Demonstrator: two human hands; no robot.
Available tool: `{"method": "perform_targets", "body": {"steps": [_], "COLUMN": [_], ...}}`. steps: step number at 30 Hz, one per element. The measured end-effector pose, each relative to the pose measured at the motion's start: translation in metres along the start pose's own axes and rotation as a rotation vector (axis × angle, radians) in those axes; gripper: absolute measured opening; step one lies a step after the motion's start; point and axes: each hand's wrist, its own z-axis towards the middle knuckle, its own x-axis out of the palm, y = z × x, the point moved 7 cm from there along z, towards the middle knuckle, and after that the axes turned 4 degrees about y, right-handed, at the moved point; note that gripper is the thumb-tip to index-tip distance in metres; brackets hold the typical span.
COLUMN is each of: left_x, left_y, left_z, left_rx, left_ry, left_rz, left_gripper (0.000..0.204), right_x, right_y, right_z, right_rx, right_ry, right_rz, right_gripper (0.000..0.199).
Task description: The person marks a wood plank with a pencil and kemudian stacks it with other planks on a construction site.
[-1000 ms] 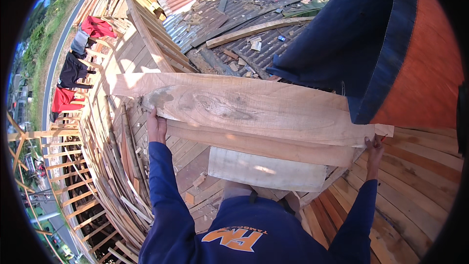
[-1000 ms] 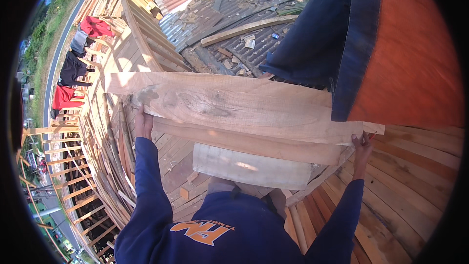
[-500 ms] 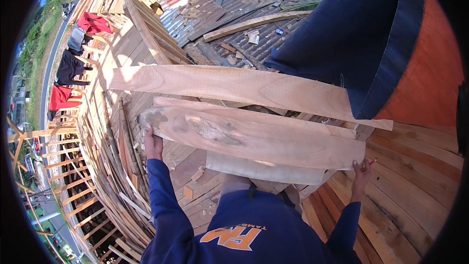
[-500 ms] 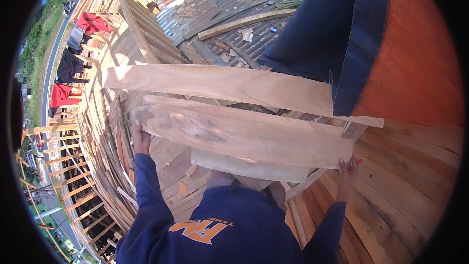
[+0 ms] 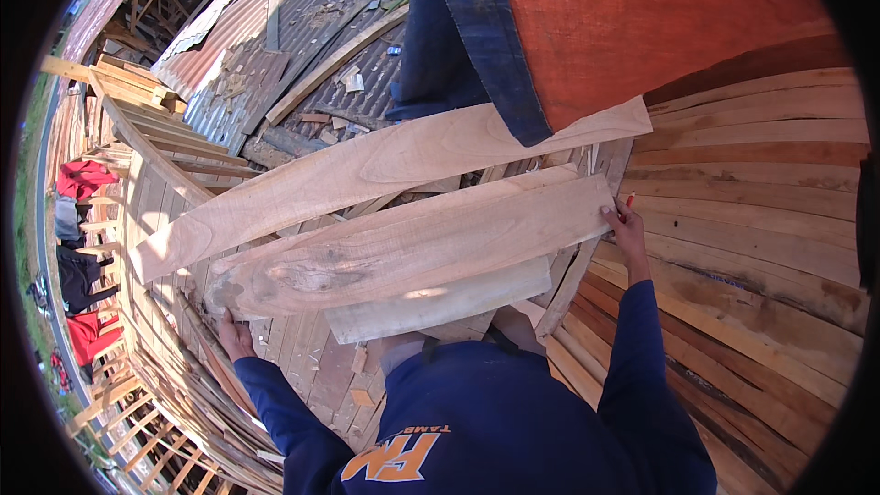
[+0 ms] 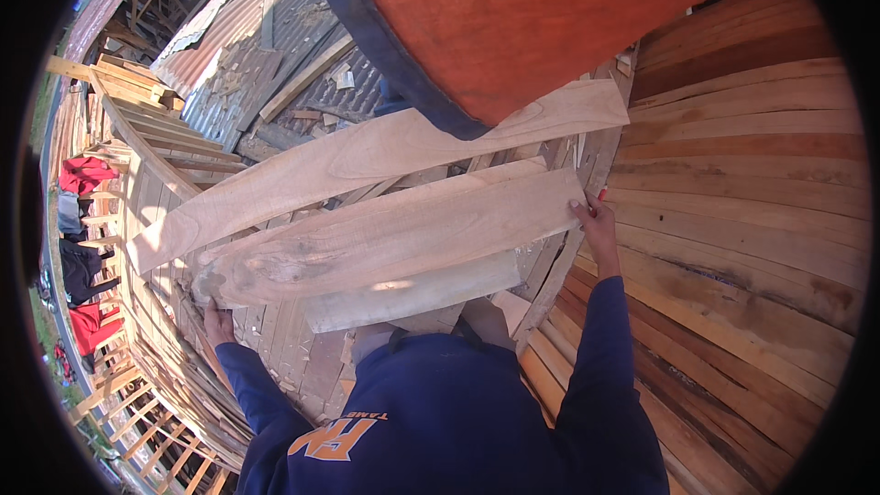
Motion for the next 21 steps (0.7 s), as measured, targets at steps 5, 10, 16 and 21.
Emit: {"method": "perform_targets", "body": {"steps": [5,10,16,21], "left_x": [0.008,0.013,0.009,-0.005], "left_y": [-0.001,-0.012,-0.017,-0.011], "left_z": [-0.002,-0.014,-0.009,0.005], "left_rx": [-0.058,0.008,0.016,0.001], "left_ry": [-0.003,-0.102,-0.041,-0.111], "left_rz": [-0.024,0.063,0.016,0.080], "left_gripper": [0.041,0.040,0.040,0.038], "right_x": [0.003,0.001,0.008,0.009], "right_y": [0.008,0.000,0.014,0.011], "right_z": [0.011,0.015,0.010,0.007], "right_rx": [-0.059,-0.149,-0.170,-0.179], "right_ry": [0.091,0.087,0.078,0.065], "right_rz": [0.195,0.248,0.232,0.250], "right_gripper": [0.044,0.040,0.038,0.039]}}
